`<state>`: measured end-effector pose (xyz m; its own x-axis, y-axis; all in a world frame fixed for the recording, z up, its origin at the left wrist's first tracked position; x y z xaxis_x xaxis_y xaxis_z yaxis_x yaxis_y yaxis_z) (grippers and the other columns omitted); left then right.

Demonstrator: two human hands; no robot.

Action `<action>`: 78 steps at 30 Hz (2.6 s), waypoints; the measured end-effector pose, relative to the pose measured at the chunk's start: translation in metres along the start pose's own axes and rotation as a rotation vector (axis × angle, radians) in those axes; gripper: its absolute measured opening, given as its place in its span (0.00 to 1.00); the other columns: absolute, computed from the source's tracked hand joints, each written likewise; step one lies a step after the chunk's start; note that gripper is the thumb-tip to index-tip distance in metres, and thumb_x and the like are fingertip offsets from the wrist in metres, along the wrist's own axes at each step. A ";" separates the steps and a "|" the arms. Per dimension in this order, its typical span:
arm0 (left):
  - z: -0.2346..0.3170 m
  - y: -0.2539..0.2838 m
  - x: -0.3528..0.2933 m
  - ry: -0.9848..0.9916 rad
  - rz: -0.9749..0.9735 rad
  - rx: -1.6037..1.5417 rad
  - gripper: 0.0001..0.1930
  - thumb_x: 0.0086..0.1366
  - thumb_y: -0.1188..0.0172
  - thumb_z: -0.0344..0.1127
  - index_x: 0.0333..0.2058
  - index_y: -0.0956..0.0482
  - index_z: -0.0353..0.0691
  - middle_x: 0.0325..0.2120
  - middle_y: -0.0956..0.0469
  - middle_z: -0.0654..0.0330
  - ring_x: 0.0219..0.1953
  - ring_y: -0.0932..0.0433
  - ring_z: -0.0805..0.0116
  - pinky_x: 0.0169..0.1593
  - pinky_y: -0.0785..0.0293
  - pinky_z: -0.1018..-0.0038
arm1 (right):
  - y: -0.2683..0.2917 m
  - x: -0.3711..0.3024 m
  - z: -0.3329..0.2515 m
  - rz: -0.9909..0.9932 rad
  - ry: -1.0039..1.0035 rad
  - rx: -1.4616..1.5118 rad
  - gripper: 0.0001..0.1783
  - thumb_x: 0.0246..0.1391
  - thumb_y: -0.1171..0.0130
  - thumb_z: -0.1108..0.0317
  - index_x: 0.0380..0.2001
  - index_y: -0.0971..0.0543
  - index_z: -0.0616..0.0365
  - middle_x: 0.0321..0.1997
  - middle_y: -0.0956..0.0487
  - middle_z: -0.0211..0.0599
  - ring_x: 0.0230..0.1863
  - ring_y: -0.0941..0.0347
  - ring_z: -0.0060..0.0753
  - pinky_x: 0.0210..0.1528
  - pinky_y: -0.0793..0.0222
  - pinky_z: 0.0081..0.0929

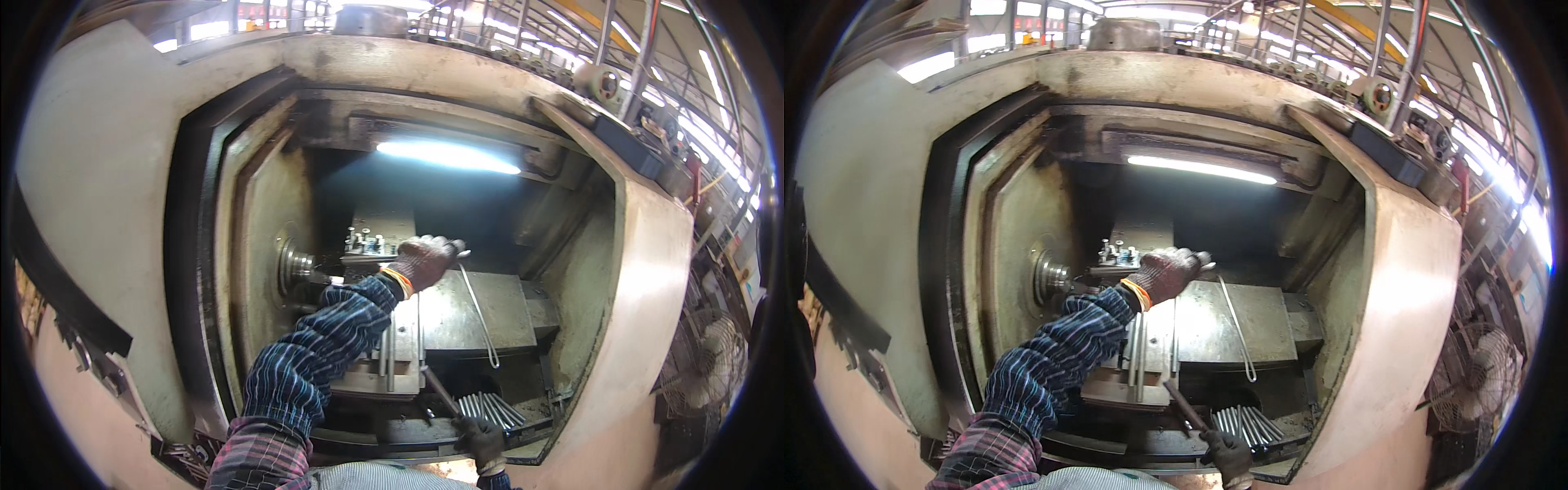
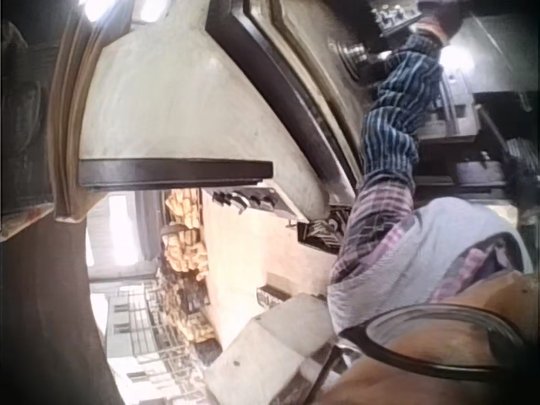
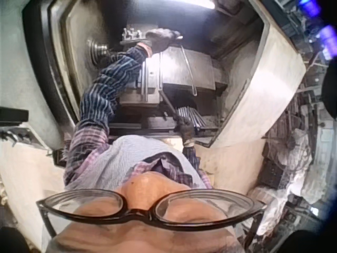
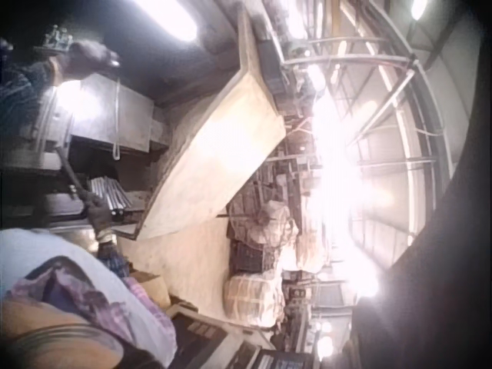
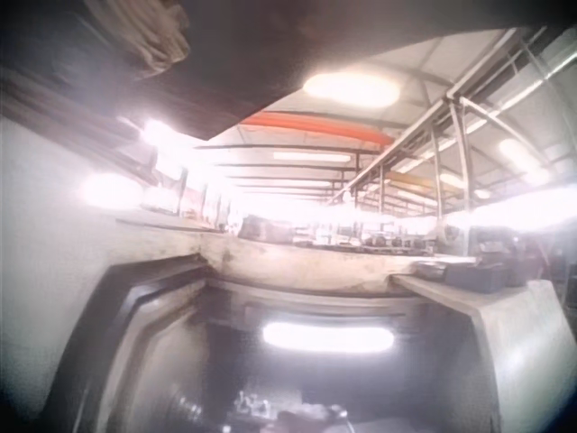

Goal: The person operates a metal turning machine, repeatedly loading metal rods into the chuck, closing the door, and removing finished rods. The person uses a long metal tool to assist with loading and unloading the rods.

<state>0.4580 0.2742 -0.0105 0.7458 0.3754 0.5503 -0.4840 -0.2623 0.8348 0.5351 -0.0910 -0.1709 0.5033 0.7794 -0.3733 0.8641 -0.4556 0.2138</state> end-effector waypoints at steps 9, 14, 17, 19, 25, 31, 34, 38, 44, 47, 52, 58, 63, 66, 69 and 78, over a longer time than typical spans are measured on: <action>0.080 0.209 -0.173 0.273 0.343 -1.029 0.22 0.73 0.44 0.29 0.64 0.31 0.34 0.54 0.21 0.50 0.49 0.16 0.59 0.44 0.17 0.71 | -0.062 0.154 -0.109 0.085 0.468 -0.433 0.18 0.62 0.35 0.52 0.38 0.13 0.58 0.25 0.15 0.36 0.25 0.20 0.24 0.29 0.28 0.26; 0.075 0.264 -0.322 0.779 0.721 -1.389 0.28 0.74 0.44 0.43 0.63 0.36 0.29 0.48 0.22 0.43 0.35 0.16 0.57 0.30 0.17 0.70 | -0.153 0.218 -0.193 -0.216 0.386 -0.756 0.32 0.59 0.42 0.32 0.42 0.14 0.51 0.29 0.13 0.34 0.34 0.15 0.28 0.43 0.24 0.33; 0.088 0.310 -0.386 1.009 0.979 -1.085 0.34 0.70 0.39 0.48 0.63 0.38 0.27 0.31 0.22 0.48 0.19 0.22 0.64 0.20 0.25 0.73 | -0.195 0.221 -0.230 -0.217 0.498 -1.024 0.34 0.56 0.44 0.28 0.45 0.13 0.46 0.36 0.13 0.39 0.41 0.16 0.38 0.46 0.23 0.38; 0.088 0.331 -0.437 1.170 0.938 -0.745 0.34 0.67 0.35 0.47 0.61 0.35 0.27 0.25 0.25 0.55 0.15 0.29 0.69 0.18 0.32 0.76 | -0.212 0.218 -0.243 -0.123 0.631 -1.168 0.32 0.55 0.43 0.29 0.46 0.13 0.43 0.42 0.13 0.40 0.47 0.17 0.47 0.50 0.23 0.41; 0.100 0.352 -0.505 1.445 1.082 -0.334 0.24 0.72 0.41 0.42 0.60 0.26 0.32 0.32 0.23 0.66 0.24 0.34 0.86 0.24 0.42 0.83 | -0.217 0.243 -0.250 -0.210 0.543 -1.089 0.28 0.55 0.37 0.36 0.42 0.12 0.49 0.32 0.13 0.32 0.39 0.15 0.33 0.47 0.23 0.32; 0.047 0.361 -0.468 1.236 1.202 0.027 0.20 0.76 0.48 0.33 0.61 0.28 0.28 0.57 0.24 0.51 0.58 0.25 0.64 0.54 0.24 0.70 | -0.232 0.269 -0.240 -0.405 0.442 -0.942 0.33 0.57 0.35 0.39 0.54 0.17 0.53 0.53 0.16 0.43 0.57 0.21 0.42 0.62 0.30 0.35; 0.023 0.356 -0.451 1.076 1.125 0.205 0.20 0.76 0.50 0.31 0.62 0.29 0.28 0.58 0.24 0.51 0.60 0.26 0.64 0.60 0.27 0.68 | -0.246 0.257 -0.229 -0.422 0.565 -1.032 0.26 0.60 0.37 0.46 0.53 0.18 0.52 0.51 0.16 0.45 0.55 0.21 0.47 0.59 0.28 0.38; 0.023 0.356 -0.441 1.038 0.766 0.753 0.17 0.75 0.47 0.27 0.59 0.28 0.27 0.55 0.23 0.50 0.54 0.22 0.64 0.57 0.23 0.70 | -0.241 0.244 -0.235 -0.448 0.862 -1.256 0.18 0.62 0.44 0.56 0.49 0.18 0.54 0.49 0.17 0.48 0.54 0.21 0.52 0.54 0.26 0.43; 0.022 0.333 -0.460 0.992 1.437 0.038 0.15 0.75 0.48 0.27 0.57 0.26 0.27 0.53 0.21 0.49 0.53 0.21 0.64 0.56 0.21 0.69 | -0.230 0.276 -0.241 -0.526 0.375 -1.384 0.24 0.61 0.40 0.45 0.45 0.14 0.54 0.39 0.13 0.43 0.41 0.15 0.39 0.46 0.22 0.37; 0.022 0.333 -0.458 1.055 1.338 0.130 0.16 0.76 0.48 0.28 0.58 0.26 0.29 0.54 0.21 0.49 0.53 0.21 0.63 0.55 0.22 0.69 | -0.259 0.280 -0.241 -0.560 0.653 -1.214 0.31 0.60 0.41 0.38 0.44 0.14 0.58 0.36 0.14 0.46 0.39 0.16 0.41 0.44 0.22 0.36; 0.022 0.334 -0.464 1.024 1.332 0.116 0.16 0.76 0.47 0.28 0.58 0.25 0.30 0.54 0.20 0.49 0.53 0.20 0.63 0.55 0.22 0.69 | -0.350 0.224 -0.259 -0.704 0.820 -1.249 0.45 0.54 0.42 0.34 0.64 0.27 0.59 0.57 0.20 0.55 0.59 0.23 0.53 0.61 0.28 0.41; 0.025 0.353 -0.434 1.103 1.045 0.395 0.14 0.75 0.46 0.29 0.55 0.21 0.31 0.46 0.17 0.53 0.45 0.19 0.68 0.48 0.22 0.73 | -0.352 0.229 -0.247 -0.704 0.844 -1.279 0.55 0.46 0.34 0.32 0.66 0.33 0.65 0.56 0.22 0.62 0.59 0.25 0.61 0.61 0.30 0.46; 0.023 0.361 -0.440 1.137 1.111 0.279 0.14 0.72 0.43 0.29 0.54 0.22 0.33 0.43 0.16 0.56 0.42 0.18 0.67 0.46 0.21 0.73 | -0.361 0.214 -0.246 -0.717 0.757 -1.355 0.62 0.37 0.22 0.47 0.71 0.41 0.62 0.57 0.21 0.59 0.61 0.25 0.59 0.59 0.28 0.47; 0.031 0.358 -0.438 1.003 0.858 0.612 0.16 0.71 0.45 0.25 0.56 0.21 0.36 0.50 0.18 0.52 0.51 0.18 0.63 0.54 0.21 0.69 | -0.361 0.206 -0.245 -0.605 0.730 -1.480 0.60 0.37 0.21 0.60 0.72 0.43 0.55 0.55 0.19 0.57 0.57 0.21 0.55 0.56 0.24 0.43; 0.040 0.343 -0.426 0.990 0.989 0.407 0.21 0.63 0.41 0.18 0.55 0.21 0.37 0.53 0.20 0.51 0.52 0.18 0.60 0.57 0.20 0.68 | -0.361 0.231 -0.240 -0.508 0.915 -1.485 0.39 0.52 0.33 0.64 0.67 0.35 0.52 0.51 0.18 0.55 0.55 0.21 0.56 0.55 0.24 0.47; 0.062 0.351 -0.413 1.055 0.627 0.709 0.15 0.67 0.37 0.29 0.52 0.19 0.42 0.49 0.16 0.53 0.49 0.15 0.59 0.52 0.18 0.71 | -0.372 0.195 -0.247 -0.633 1.219 -1.029 0.22 0.54 0.36 0.56 0.52 0.17 0.46 0.47 0.15 0.46 0.49 0.19 0.53 0.52 0.23 0.45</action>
<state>0.0088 -0.0275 0.0544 -0.3432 0.4266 0.8368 -0.0378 -0.8965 0.4415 0.3124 0.3368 -0.0998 -0.6006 0.7899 0.1237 0.3149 0.0916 0.9447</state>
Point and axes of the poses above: each hand's wrist, its own x-axis towards the middle knuckle, its own y-axis out of the back of the hand, z = x × y, the point moved 5 cm from there along x, towards the middle knuckle
